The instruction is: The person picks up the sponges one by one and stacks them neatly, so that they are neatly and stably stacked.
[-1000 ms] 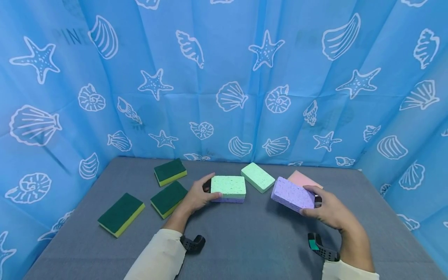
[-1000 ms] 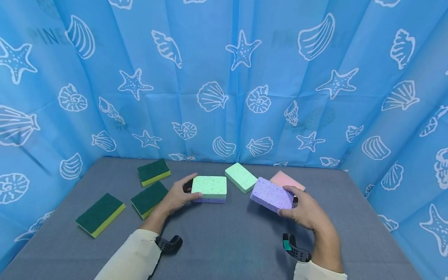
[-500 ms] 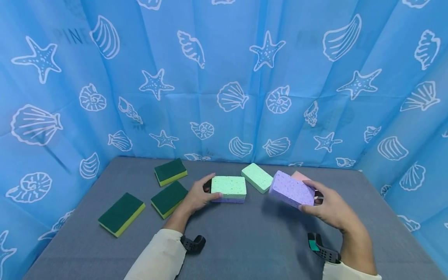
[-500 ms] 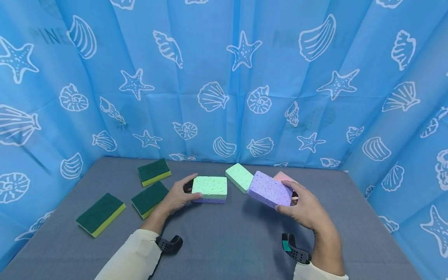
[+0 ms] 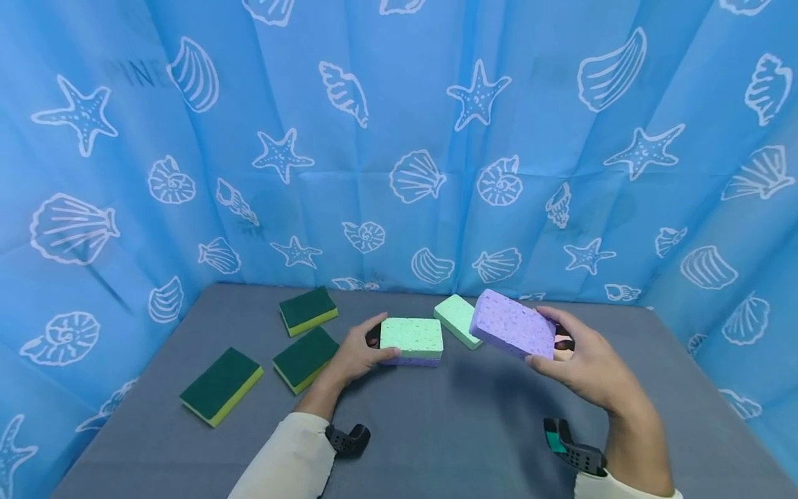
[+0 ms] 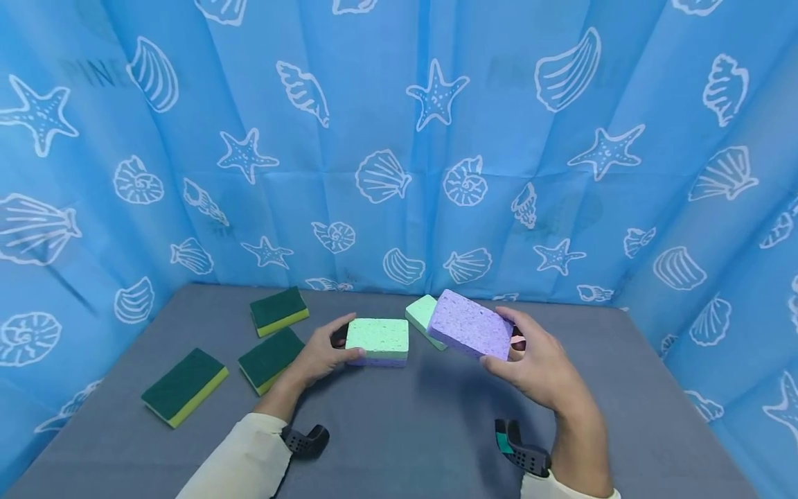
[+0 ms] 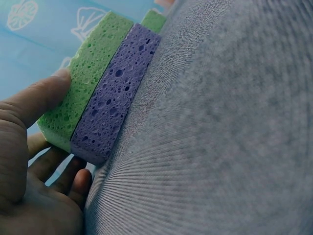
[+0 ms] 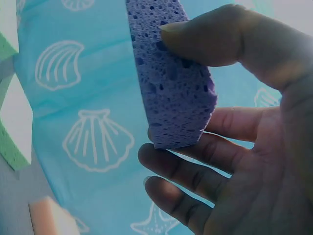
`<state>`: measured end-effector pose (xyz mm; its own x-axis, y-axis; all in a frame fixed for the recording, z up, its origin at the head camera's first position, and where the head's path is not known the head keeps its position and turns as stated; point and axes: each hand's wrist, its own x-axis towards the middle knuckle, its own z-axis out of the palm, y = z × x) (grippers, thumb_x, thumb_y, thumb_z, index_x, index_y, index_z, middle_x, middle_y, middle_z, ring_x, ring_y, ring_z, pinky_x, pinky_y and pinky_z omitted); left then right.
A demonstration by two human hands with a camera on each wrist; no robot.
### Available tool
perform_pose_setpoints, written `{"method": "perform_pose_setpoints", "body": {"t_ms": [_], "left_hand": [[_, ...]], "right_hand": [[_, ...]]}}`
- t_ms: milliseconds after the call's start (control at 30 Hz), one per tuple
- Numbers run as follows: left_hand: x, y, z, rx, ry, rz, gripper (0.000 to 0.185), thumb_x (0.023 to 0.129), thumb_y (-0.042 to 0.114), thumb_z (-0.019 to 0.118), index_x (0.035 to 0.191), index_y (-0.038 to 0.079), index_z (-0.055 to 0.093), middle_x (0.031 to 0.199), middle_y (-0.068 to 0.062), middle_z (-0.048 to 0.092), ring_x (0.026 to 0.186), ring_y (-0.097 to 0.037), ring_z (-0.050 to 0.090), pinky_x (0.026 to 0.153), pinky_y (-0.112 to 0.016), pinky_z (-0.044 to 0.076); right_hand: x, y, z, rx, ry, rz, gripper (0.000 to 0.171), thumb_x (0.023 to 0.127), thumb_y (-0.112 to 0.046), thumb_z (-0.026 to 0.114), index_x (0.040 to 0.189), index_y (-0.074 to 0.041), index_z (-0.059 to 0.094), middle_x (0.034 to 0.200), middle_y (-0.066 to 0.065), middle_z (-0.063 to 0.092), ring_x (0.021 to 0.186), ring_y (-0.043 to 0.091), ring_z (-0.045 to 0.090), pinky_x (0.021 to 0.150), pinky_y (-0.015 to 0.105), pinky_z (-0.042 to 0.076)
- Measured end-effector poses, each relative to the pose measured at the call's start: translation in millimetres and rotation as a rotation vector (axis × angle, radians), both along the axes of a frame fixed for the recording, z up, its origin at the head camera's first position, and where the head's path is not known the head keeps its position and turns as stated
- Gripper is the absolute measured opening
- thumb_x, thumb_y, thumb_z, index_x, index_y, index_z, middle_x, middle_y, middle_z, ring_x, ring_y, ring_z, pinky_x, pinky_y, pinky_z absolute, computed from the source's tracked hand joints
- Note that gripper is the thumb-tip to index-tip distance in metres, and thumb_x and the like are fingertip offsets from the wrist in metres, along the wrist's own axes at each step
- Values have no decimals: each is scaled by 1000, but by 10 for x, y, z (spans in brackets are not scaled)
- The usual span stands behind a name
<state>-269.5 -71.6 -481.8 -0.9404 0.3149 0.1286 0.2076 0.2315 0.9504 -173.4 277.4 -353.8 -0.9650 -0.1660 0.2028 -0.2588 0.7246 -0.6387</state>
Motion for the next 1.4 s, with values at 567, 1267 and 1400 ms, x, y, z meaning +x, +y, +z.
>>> {"method": "perform_pose_setpoints", "body": {"t_ms": [567,1267,1400], "left_hand": [[16,3,-11,-15,-13,18,79,83,21,79,147,2,39,143,-24,39,116,-36,49,87,-45,48],[10,54,-35,-21,-28,46,76,82,13,79,146,-1,39,140,-24,41,114,-34,49,91,-47,46],[91,43,141,-19,-32,35,75,83,8,76,145,-6,36,137,-28,42,110,-37,51,86,-45,49]], "right_hand": [[-195,-376,-67,-50,76,67,70,78,-13,80,138,2,47,124,17,51,95,31,53,75,41,52],[-462,-739,-199,-109,88,134,71,78,-14,77,140,1,46,128,14,52,100,29,50,81,48,48],[-523,-812,-225,-131,109,146,73,76,-11,77,141,0,45,130,12,51,101,27,49,82,45,47]]}}
